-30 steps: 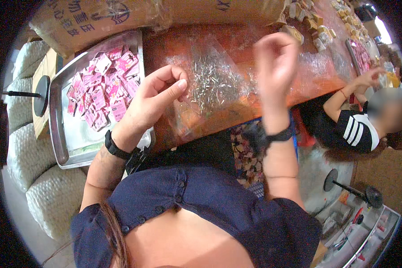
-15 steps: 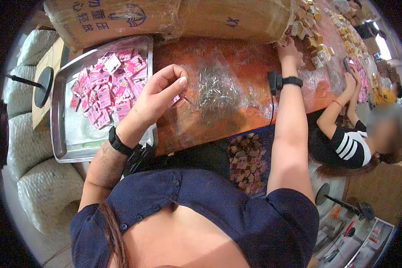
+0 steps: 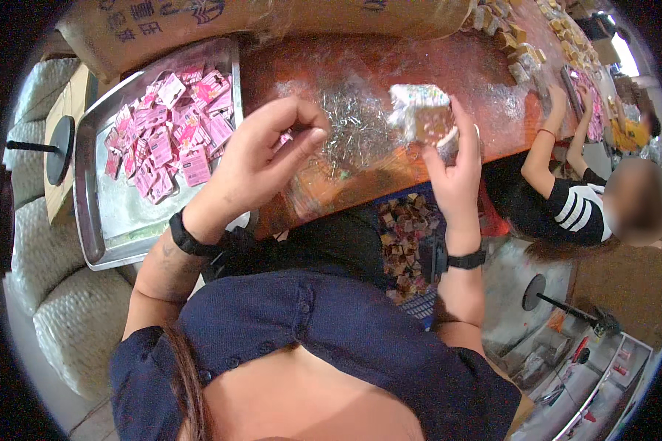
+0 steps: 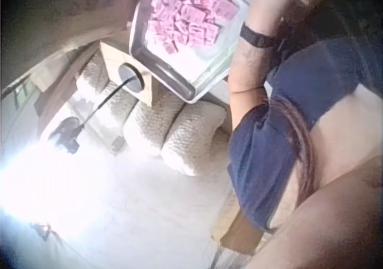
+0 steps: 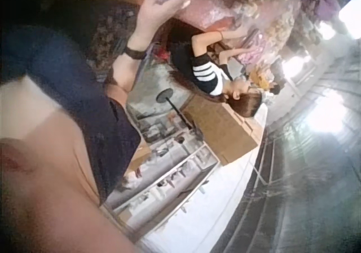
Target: The person is packaging small decorated rectangular objects by placing them into clear plastic bags and then into pink paper sleeves.
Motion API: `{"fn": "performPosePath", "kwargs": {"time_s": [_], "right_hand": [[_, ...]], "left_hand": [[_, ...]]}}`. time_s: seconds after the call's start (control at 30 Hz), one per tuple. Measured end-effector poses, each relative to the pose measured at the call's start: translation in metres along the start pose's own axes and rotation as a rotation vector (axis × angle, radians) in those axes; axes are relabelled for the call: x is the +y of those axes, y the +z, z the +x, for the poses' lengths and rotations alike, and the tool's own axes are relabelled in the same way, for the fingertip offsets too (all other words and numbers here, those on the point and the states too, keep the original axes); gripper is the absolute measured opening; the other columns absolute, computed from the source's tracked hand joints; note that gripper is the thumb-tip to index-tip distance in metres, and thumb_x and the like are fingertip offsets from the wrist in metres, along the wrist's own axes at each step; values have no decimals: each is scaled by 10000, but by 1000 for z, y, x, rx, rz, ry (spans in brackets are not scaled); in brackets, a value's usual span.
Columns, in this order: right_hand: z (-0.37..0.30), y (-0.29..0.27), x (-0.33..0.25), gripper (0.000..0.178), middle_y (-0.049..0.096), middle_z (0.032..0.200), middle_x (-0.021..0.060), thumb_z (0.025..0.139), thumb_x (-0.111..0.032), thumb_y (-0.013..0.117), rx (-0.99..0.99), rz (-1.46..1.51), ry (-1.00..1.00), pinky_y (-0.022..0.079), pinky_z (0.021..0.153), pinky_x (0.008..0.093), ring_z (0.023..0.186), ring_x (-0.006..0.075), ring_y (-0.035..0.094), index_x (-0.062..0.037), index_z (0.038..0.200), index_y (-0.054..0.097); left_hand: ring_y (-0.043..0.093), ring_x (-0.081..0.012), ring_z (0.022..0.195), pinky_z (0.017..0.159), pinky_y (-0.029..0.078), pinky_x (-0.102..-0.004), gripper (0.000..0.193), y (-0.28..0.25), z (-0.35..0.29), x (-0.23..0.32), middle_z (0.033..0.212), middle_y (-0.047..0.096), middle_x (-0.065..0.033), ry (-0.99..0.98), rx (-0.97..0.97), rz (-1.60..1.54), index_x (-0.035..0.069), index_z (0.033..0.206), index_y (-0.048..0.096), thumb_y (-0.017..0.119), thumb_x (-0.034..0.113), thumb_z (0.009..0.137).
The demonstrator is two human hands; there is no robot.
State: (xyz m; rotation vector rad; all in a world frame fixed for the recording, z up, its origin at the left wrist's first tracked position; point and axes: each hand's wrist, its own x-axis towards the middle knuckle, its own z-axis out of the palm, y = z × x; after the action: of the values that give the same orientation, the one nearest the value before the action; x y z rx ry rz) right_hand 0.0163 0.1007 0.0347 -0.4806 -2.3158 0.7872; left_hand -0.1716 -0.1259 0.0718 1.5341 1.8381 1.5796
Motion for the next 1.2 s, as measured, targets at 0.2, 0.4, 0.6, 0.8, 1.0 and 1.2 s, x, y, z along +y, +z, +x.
{"fn": "performPosePath", "kwargs": {"time_s": [0.2,0.4,0.6,0.8,1.0,1.2], "right_hand": [[2,-8,-47,725,332,1534,240,880,-102,724,-124,113,-408,339,1133,439,1390,331,392,-23,1477,318],[2,-2,-63,708,391,1500,221,859,-50,726,-82,274,-347,370,1118,450,1386,361,398,-18,1463,358],[1,-3,-72,683,454,1460,196,825,-58,762,-92,256,-195,373,1117,442,1392,375,399,13,1420,434],[2,-6,-65,681,393,1503,197,841,-15,731,-88,243,-248,393,1106,425,1370,331,423,36,1432,396],[3,-2,-63,693,385,1508,203,851,-14,719,-102,220,-292,382,1110,442,1368,345,420,-2,1452,373],[3,-1,-62,690,444,1466,202,832,53,699,-106,258,-259,358,1122,476,1392,403,388,-62,1443,399]], "left_hand": [[627,-229,841,754,489,-318,78,-18,1,21,890,634,-102,138,80,67,10,957,612,653,33,895],[631,-244,809,736,498,-330,89,-19,-2,28,866,636,-96,181,77,50,8,928,620,682,41,874],[627,-237,789,714,498,-323,114,-18,-1,27,848,630,-98,204,86,28,7,926,623,704,33,851],[625,-237,756,677,502,-321,133,-15,0,24,829,623,-99,232,125,30,10,918,622,709,-8,819],[626,-255,745,666,506,-327,167,-13,0,22,825,614,-106,290,176,79,18,920,621,705,-35,785],[632,-261,754,664,511,-326,174,-14,-1,20,828,612,-106,292,180,133,23,932,620,704,-27,789]]}}
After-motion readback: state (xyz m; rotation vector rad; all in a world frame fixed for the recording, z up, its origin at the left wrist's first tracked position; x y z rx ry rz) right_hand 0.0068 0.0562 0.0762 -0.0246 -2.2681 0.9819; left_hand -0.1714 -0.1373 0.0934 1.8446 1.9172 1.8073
